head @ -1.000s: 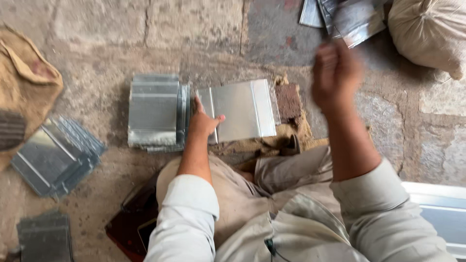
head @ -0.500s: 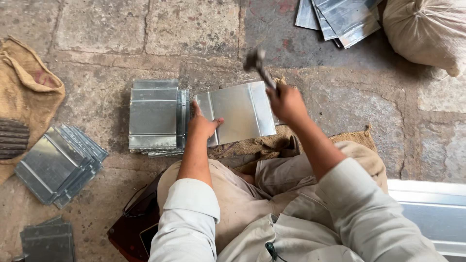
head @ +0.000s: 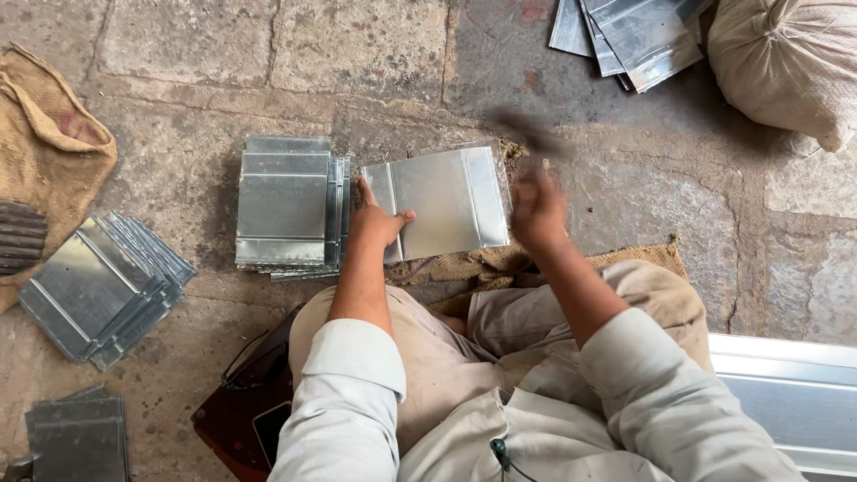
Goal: The person picks up metal plates and strikes them with a hammer on a stone floor while holding them by hand.
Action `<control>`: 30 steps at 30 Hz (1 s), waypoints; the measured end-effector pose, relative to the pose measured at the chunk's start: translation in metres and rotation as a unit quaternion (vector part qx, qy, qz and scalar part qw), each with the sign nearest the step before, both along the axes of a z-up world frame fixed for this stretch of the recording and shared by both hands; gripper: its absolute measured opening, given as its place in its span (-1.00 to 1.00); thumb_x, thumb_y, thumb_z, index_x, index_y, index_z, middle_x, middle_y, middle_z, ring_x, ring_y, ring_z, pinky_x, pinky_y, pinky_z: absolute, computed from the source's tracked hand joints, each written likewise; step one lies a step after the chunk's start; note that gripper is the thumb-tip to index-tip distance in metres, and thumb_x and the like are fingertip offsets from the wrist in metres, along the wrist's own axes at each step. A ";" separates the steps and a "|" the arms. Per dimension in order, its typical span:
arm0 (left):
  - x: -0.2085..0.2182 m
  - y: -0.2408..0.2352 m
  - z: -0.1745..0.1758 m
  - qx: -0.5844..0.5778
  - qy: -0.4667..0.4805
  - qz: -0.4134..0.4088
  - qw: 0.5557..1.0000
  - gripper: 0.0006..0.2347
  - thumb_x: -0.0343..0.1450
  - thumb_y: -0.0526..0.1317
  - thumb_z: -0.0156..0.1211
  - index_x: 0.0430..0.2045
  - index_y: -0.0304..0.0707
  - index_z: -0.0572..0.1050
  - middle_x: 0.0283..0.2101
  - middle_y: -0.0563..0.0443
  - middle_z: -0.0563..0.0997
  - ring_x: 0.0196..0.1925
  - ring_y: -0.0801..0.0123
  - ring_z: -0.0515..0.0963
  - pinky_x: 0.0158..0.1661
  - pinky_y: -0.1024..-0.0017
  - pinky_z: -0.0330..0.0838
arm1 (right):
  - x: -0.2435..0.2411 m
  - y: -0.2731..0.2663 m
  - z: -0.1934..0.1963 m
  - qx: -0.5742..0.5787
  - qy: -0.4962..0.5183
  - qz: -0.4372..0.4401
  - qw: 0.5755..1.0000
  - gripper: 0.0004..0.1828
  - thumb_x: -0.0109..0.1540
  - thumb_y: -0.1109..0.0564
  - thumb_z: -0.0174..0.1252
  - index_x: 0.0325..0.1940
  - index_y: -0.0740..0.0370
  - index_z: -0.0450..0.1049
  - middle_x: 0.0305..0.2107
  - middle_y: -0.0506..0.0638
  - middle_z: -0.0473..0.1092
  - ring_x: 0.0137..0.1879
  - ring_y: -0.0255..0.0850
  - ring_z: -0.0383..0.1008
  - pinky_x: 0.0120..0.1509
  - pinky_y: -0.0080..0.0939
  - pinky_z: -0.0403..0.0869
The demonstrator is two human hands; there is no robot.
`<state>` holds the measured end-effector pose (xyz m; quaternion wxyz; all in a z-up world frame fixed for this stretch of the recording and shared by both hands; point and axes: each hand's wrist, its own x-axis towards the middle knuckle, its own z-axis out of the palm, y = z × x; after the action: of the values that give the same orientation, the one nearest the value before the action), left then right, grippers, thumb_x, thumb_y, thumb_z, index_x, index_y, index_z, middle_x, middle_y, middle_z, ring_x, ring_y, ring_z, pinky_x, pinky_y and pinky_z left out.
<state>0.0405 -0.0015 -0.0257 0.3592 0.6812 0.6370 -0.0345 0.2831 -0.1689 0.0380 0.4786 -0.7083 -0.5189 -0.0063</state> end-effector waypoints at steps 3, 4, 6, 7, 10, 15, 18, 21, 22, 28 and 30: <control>0.001 0.003 0.006 -0.048 0.013 0.000 0.999 0.20 0.20 0.12 0.46 0.58 -0.15 -0.43 0.41 -0.36 0.35 0.36 -0.09 0.48 0.31 0.23 0.38 | -0.002 0.006 -0.007 -0.295 0.004 -0.054 0.954 -0.68 0.45 -0.05 0.12 -0.19 0.26 0.47 -0.52 0.19 0.46 -0.44 -0.05 0.43 -0.34 -0.02 0.40; -0.001 0.000 0.002 -0.042 0.008 -0.006 0.999 0.20 0.21 0.13 0.45 0.58 -0.17 -0.43 0.45 -0.36 0.30 0.39 -0.09 0.45 0.34 0.24 0.35 | 0.002 0.002 0.003 -0.353 0.004 -0.083 0.932 -0.63 0.44 -0.10 0.13 -0.24 0.25 0.48 -0.53 0.21 0.48 -0.44 -0.02 0.42 -0.34 0.03 0.40; -0.003 0.002 -0.010 -0.009 -0.010 -0.011 1.000 0.19 0.19 0.14 0.50 0.51 -0.17 -0.40 0.55 -0.22 0.00 0.44 -0.08 0.30 0.36 0.24 0.26 | 0.019 0.008 0.037 -0.247 0.058 -0.062 0.965 -0.68 0.45 -0.06 0.00 -0.18 0.21 0.45 -0.55 0.04 0.46 -0.55 -0.23 0.42 -0.47 -0.09 0.45; -0.005 0.000 -0.018 0.006 -0.018 -0.014 1.000 0.18 0.18 0.14 0.53 0.48 -0.17 -0.39 0.60 -0.15 -0.14 0.47 -0.07 0.22 0.37 0.25 0.21 | 0.025 0.005 0.057 -0.212 0.087 -0.067 0.971 -0.67 0.48 -0.07 -0.02 -0.18 0.18 0.46 -0.54 -0.01 0.43 -0.53 -0.26 0.37 -0.48 -0.13 0.40; -0.003 0.007 -0.029 0.109 -0.059 -0.034 0.992 0.24 0.12 0.14 0.67 0.37 -0.32 -0.39 0.50 -0.31 -0.15 0.54 -0.08 0.01 0.40 0.25 0.03 | 0.054 0.004 0.124 0.034 0.013 -0.010 0.999 -0.65 0.60 -0.04 -0.05 -0.16 0.18 0.42 -0.47 -0.11 0.33 -0.41 -0.38 0.32 -0.40 -0.25 0.34; -0.002 0.002 -0.022 -0.009 -0.020 0.004 1.000 0.22 0.15 0.12 0.57 0.47 -0.20 -0.41 0.56 -0.20 -0.09 0.54 -0.02 0.09 0.41 0.25 0.10 | 0.068 -0.008 0.134 0.372 0.034 0.090 0.923 -0.63 0.54 -0.09 -0.18 -0.18 0.22 0.24 -0.58 -0.09 0.23 -0.58 -0.37 0.27 -0.57 -0.32 0.26; 0.002 0.004 -0.006 -0.027 -0.014 0.013 0.999 0.22 0.16 0.12 0.54 0.51 -0.19 -0.40 0.54 -0.25 0.04 0.51 -0.07 0.20 0.40 0.23 0.19 | 0.032 -0.001 0.069 0.347 0.035 0.052 0.936 -0.57 0.52 -0.19 -0.29 -0.22 0.14 0.22 -0.51 -0.06 0.30 -0.47 -0.37 0.32 -0.46 -0.37 0.32; 0.000 -0.001 -0.001 -0.052 0.005 0.021 0.998 0.21 0.18 0.11 0.51 0.55 -0.14 -0.41 0.45 -0.37 0.24 0.44 -0.12 0.35 0.37 0.21 0.29 | 0.000 -0.018 0.008 -0.108 0.038 0.020 0.993 -0.73 0.48 0.03 0.00 0.00 0.24 0.52 -0.30 0.08 0.54 -0.24 -0.15 0.54 -0.22 -0.15 0.52; 0.002 0.001 0.000 -0.060 0.011 0.023 0.998 0.21 0.18 0.11 0.50 0.57 -0.11 -0.42 0.42 -0.42 0.31 0.41 -0.13 0.40 0.35 0.19 0.32 | 0.000 -0.015 0.000 -0.206 0.073 -0.010 0.976 -0.69 0.46 -0.04 0.04 -0.07 0.25 0.52 -0.38 0.08 0.52 -0.33 -0.17 0.50 -0.28 -0.16 0.48; -0.001 0.003 -0.011 -0.023 -0.019 0.037 0.999 0.23 0.14 0.11 0.56 0.51 -0.18 -0.42 0.33 -0.49 0.36 0.31 -0.21 0.46 0.24 0.15 0.39 | 0.030 -0.011 0.071 -0.210 0.193 -0.091 0.954 -0.65 0.45 -0.13 -0.01 -0.14 0.16 0.46 -0.55 -0.10 0.40 -0.54 -0.36 0.34 -0.56 -0.25 0.34; 0.000 0.008 -0.014 -0.012 -0.013 0.025 1.000 0.24 0.13 0.12 0.57 0.51 -0.24 -0.39 0.32 -0.49 0.38 0.31 -0.19 0.47 0.26 0.17 0.38 | 0.047 -0.019 0.117 -0.025 0.197 -0.006 0.980 -0.64 0.54 -0.11 -0.07 -0.22 0.12 0.37 -0.50 -0.15 0.34 -0.45 -0.39 0.32 -0.48 -0.30 0.37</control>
<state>0.0409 0.0063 -0.0402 0.3763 0.6609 0.6489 -0.0238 0.3297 -0.1877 0.1549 0.5537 -0.7103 -0.4104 0.1431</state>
